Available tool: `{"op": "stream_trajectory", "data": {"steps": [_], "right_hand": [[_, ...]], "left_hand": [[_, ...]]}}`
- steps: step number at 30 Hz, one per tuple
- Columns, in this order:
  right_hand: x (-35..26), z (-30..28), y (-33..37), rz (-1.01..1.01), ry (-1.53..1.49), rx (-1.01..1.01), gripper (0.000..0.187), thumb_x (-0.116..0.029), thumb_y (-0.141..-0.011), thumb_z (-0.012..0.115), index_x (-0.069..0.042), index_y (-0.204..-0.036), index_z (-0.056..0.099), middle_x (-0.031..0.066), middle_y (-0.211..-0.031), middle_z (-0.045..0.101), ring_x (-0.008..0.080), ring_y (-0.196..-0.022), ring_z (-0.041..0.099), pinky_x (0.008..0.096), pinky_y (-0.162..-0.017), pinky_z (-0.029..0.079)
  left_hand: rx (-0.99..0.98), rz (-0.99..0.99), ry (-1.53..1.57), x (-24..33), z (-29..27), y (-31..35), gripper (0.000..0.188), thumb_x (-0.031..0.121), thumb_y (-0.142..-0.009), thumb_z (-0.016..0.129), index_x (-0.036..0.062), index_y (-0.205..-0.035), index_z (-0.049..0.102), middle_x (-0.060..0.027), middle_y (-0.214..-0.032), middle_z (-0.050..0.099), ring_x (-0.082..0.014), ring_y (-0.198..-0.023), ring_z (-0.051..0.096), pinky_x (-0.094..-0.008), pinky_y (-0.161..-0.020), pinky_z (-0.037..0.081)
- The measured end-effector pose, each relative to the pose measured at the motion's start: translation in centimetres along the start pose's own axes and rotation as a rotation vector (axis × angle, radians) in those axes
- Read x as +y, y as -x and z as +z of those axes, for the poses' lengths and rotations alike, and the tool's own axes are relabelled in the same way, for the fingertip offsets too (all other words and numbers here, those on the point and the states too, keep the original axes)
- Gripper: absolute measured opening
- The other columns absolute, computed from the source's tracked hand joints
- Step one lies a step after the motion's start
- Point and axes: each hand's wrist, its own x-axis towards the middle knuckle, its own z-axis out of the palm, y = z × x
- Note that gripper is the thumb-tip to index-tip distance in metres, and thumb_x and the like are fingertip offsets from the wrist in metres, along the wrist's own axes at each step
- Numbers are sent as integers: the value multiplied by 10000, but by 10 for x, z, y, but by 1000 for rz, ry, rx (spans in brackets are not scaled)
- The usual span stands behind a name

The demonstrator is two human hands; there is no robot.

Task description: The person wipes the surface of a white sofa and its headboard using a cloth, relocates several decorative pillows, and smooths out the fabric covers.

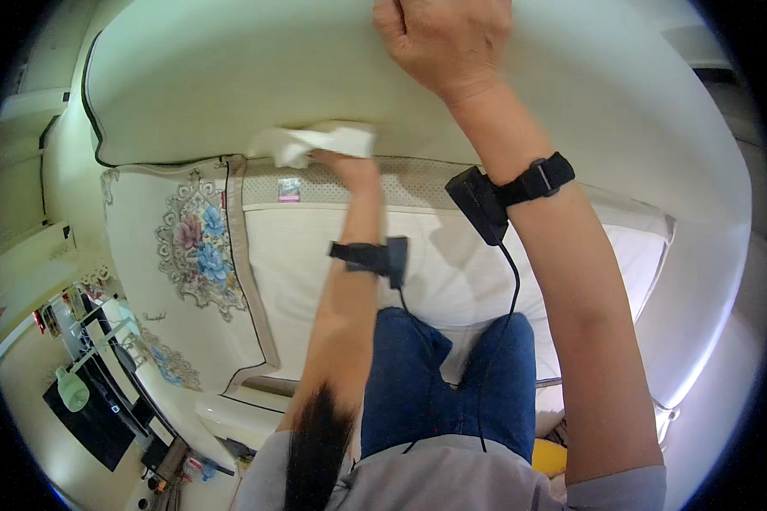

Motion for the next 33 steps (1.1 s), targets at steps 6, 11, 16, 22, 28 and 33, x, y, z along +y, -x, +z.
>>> {"op": "stream_trajectory", "data": {"steps": [6,11,16,22,28,33], "right_hand": [[19,-6,5,6,27,2,347,-183,-801,528,-107,-1127,619,105,-1184,593,288,-1148,549,499,-1021,342],[7,-4,1,4,-6,1,349,-187,-799,528,-111,-1127,621,109,-1173,598,288,-1141,552,500,-1013,352],[18,16,8,20,-143,159,343,-183,-793,541,-22,-1084,626,152,-1148,609,287,-1132,562,517,-1005,366],[28,-28,67,93,-447,34,412,-32,-782,544,-92,-1189,559,119,-1213,546,329,-1144,501,456,-968,400],[52,-157,313,1001,103,-801,739,-101,-760,654,-97,-1423,328,213,-1489,243,431,-1373,224,533,-1078,266],[57,-231,452,1507,-56,-1218,975,-158,-718,717,-199,-1500,136,169,-1563,39,459,-1410,82,630,-1037,306]], "left_hand": [[7,570,-409,101,-14,-63,632,239,-888,571,-14,-1388,278,-289,-1396,298,-496,-1303,233,-628,-1066,141],[17,915,-399,157,-5,-69,567,246,-873,586,35,-1352,367,-281,-1381,331,-510,-1331,198,-649,-1069,111],[-133,1228,-554,232,40,-62,355,193,-775,566,115,-1119,597,-97,-1193,554,-296,-1262,421,-610,-1059,180],[-98,1371,-612,233,56,-80,397,189,-779,556,136,-1170,593,-31,-1160,579,-211,-1195,484,-490,-1074,209],[-15,1450,-603,221,55,-84,483,353,-884,578,54,-1259,520,-118,-1267,575,-262,-1251,463,-487,-1076,238],[-253,1399,-423,200,65,-14,390,179,-925,479,48,-1287,538,-120,-1344,521,-334,-1308,407,-523,-1118,145]]}}
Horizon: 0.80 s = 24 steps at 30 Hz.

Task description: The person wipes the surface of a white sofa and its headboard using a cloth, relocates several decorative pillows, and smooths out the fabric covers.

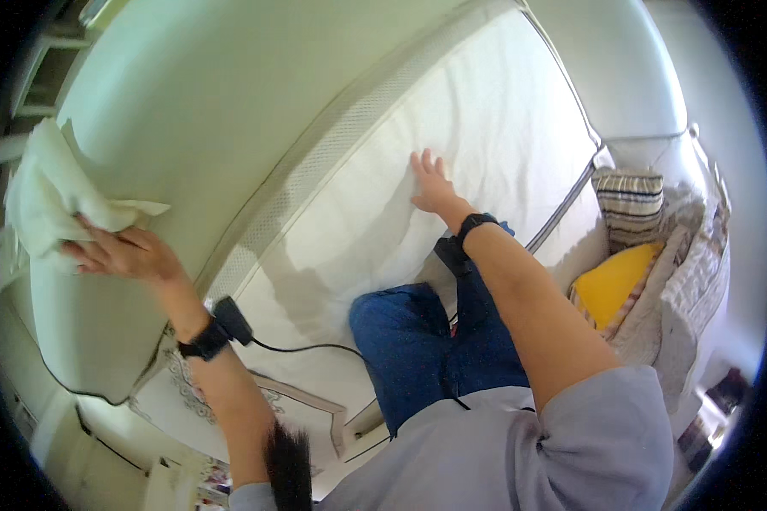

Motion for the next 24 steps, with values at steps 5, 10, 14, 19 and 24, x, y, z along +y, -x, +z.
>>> {"op": "stream_trajectory", "data": {"steps": [5,10,14,19,24], "right_hand": [[9,20,-15,-18,-64,-4,1032,-159,-697,741,-235,-1505,103,136,-1570,34,459,-1407,94,649,-1019,322],[-4,2,-13,-58,-106,-96,1047,-128,-693,748,-193,-1507,92,168,-1562,44,478,-1400,73,643,-1026,312],[13,-5,-12,-2,-119,-89,1005,-129,-726,731,-237,-1508,108,123,-1574,10,422,-1425,38,673,-1031,287],[18,0,-14,-7,-130,-56,1026,-147,-715,736,-223,-1508,90,125,-1574,7,432,-1420,53,696,-1004,291],[21,-4,-12,-97,-198,-97,957,-109,-736,671,-205,-1507,113,143,-1570,23,443,-1418,41,711,-1011,260]], "left_hand": [[-757,44,544,110,6,142,404,69,-903,456,54,-1302,519,-158,-1447,392,-378,-1358,311,-565,-1112,161],[-1374,12,504,186,-19,234,524,190,-875,582,43,-1360,448,-169,-1509,279,-380,-1399,225,-590,-1106,146],[-1420,180,233,229,-18,260,902,446,-743,710,-28,-1411,333,-256,-1491,254,-422,-1411,137,-610,-1078,208],[-1523,192,68,242,-8,268,925,423,-727,732,-17,-1422,309,-244,-1500,235,-387,-1430,99,-600,-1099,161],[-1530,228,-7,227,-4,282,906,395,-761,713,-27,-1433,276,-254,-1474,277,-394,-1423,124,-604,-1083,203]]}}
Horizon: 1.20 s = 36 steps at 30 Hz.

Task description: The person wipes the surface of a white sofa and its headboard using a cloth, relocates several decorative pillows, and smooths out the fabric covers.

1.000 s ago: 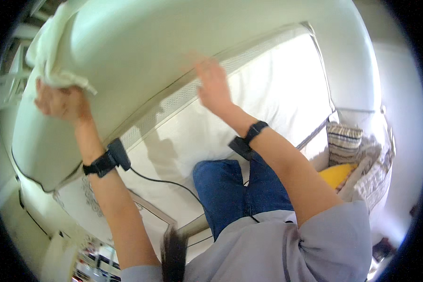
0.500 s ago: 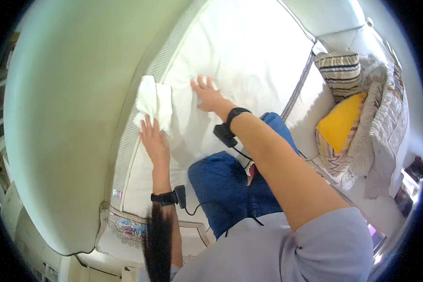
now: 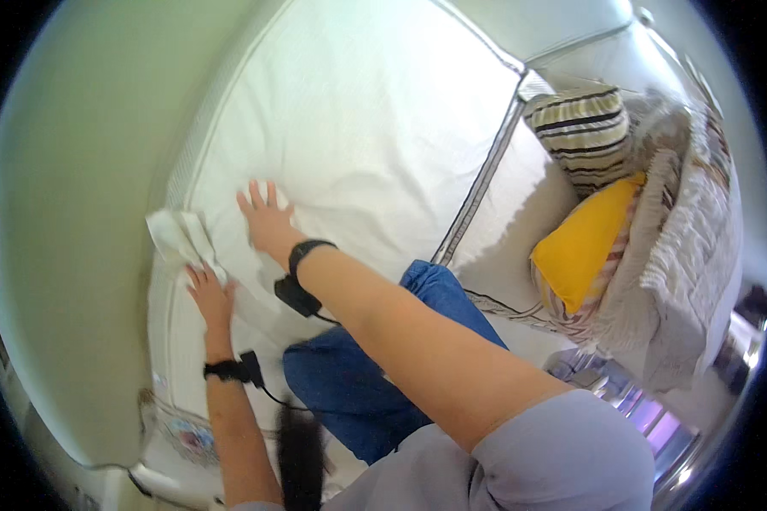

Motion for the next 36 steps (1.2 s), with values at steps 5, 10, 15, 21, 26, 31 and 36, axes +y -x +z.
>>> {"op": "stream_trajectory", "data": {"steps": [5,10,15,21,26,31,36], "right_hand": [[7,19,-5,-18,38,80,881,-145,-770,615,-183,-1507,133,147,-1569,32,476,-1407,16,763,-988,194],[40,42,-31,-168,262,268,1038,-385,-710,753,-232,-1504,102,151,-1557,71,499,-1382,78,721,-971,307],[25,50,-29,-293,392,208,947,-365,-748,650,32,-1457,163,309,-1465,249,431,-1397,162,503,-1147,118],[31,57,-17,-292,463,217,910,-336,-760,646,14,-1462,185,311,-1468,244,448,-1401,135,485,-1158,106],[151,76,12,-726,300,465,945,-268,-738,730,-220,-1497,169,170,-1550,112,468,-1390,123,726,-969,296],[65,166,154,-223,485,217,996,-286,-698,780,-275,-1493,180,154,-1553,122,434,-1406,123,765,-944,278],[57,169,146,-96,555,202,1050,-290,-674,810,-310,-1495,155,134,-1559,113,429,-1411,110,778,-922,281]], "left_hand": [[86,3,21,-1,5,-9,714,445,-852,614,-28,-1349,415,-243,-1445,349,-361,-1412,202,-618,-1055,246],[414,-95,14,20,20,-17,542,401,-909,540,41,-1312,499,-183,-1432,404,-329,-1399,252,-602,-1076,222],[793,-108,204,36,45,22,344,181,-860,573,37,-1170,615,-176,-1316,526,-327,-1249,461,-484,-1025,345],[700,-6,510,81,116,179,174,87,-848,533,18,-976,630,-179,-1224,586,-307,-1099,570,-416,-965,430],[534,-54,795,47,150,301,310,-49,-786,497,34,-1060,616,-140,-1169,617,-315,-1068,582,-402,-939,455],[892,-688,435,-128,163,381,341,-50,-794,478,-18,-1115,587,-189,-1141,603,-363,-1090,543,-427,-980,408],[821,-732,560,-152,180,330,322,-47,-775,470,6,-1064,600,-154,-1076,596,-337,-1056,526,-419,-938,399]]}}
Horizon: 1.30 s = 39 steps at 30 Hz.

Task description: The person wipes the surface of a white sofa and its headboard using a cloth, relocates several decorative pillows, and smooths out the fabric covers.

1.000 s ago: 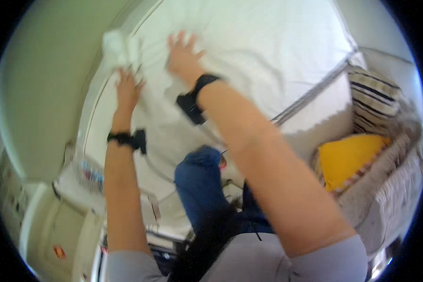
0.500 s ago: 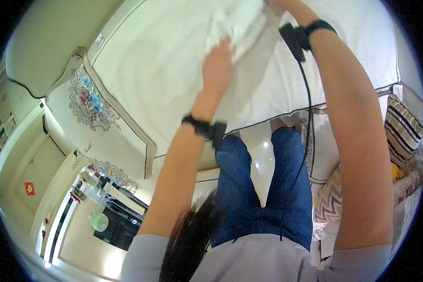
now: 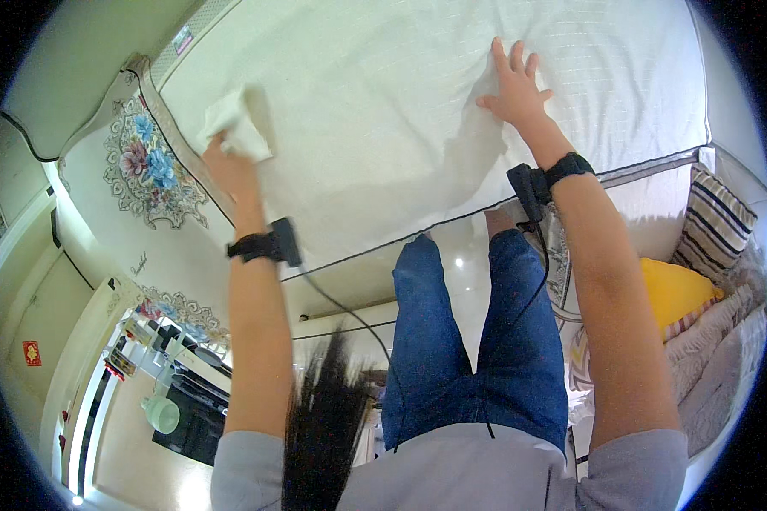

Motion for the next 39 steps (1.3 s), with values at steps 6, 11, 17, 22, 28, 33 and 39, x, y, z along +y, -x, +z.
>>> {"op": "stream_trajectory", "data": {"steps": [6,11,17,22,28,33,39], "right_hand": [[-11,6,-3,-59,-20,-2,1113,-224,-652,830,-309,-1499,113,122,-1562,111,436,-1408,127,776,-907,300],[6,15,-6,-28,15,19,1096,-232,-667,823,-311,-1499,114,118,-1561,116,433,-1409,129,781,-907,295],[5,22,-5,-31,44,71,1064,-281,-682,817,-325,-1491,128,111,-1559,123,417,-1412,125,784,-918,290],[9,23,-7,-30,38,91,1067,-273,-679,816,-319,-1493,127,116,-1558,125,443,-1402,139,789,-890,306],[-7,23,-5,-57,39,99,1072,-291,-670,814,-326,-1492,128,106,-1560,117,431,-1407,133,788,-898,299],[20,34,-10,-28,94,170,1058,-296,-689,811,-335,-1491,122,94,-1563,115,406,-1413,136,786,-916,282],[-2,23,-5,35,100,80,1046,-289,-705,807,-342,-1490,117,89,-1566,111,389,-1421,126,765,-942,289]], "left_hand": [[-416,169,150,157,78,140,65,100,-760,544,82,-759,606,-124,-872,600,-319,-836,560,-434,-739,442],[-451,200,507,166,47,160,82,48,-722,546,96,-753,604,-105,-798,592,-316,-783,577,-401,-691,463],[-95,16,107,58,-7,45,137,70,-753,568,29,-883,586,-154,-956,553,-308,-948,523,-420,-822,410],[-82,221,-112,100,34,71,193,154,-803,588,11,-930,560,-176,-1003,537,-338,-976,494,-454,-841,393],[-805,458,195,172,63,251,140,107,-774,523,51,-848,629,-119,-853,604,-297,-858,583,-443,-730,451],[-1172,523,412,196,33,277,229,142,-758,661,85,-980,648,-97,-1029,634,-309,-1012,584,-430,-873,469],[-102,329,105,88,20,92,376,155,-746,729,-11,-1062,610,-196,-1064,604,-361,-1038,557,-439,-920,432]]}}
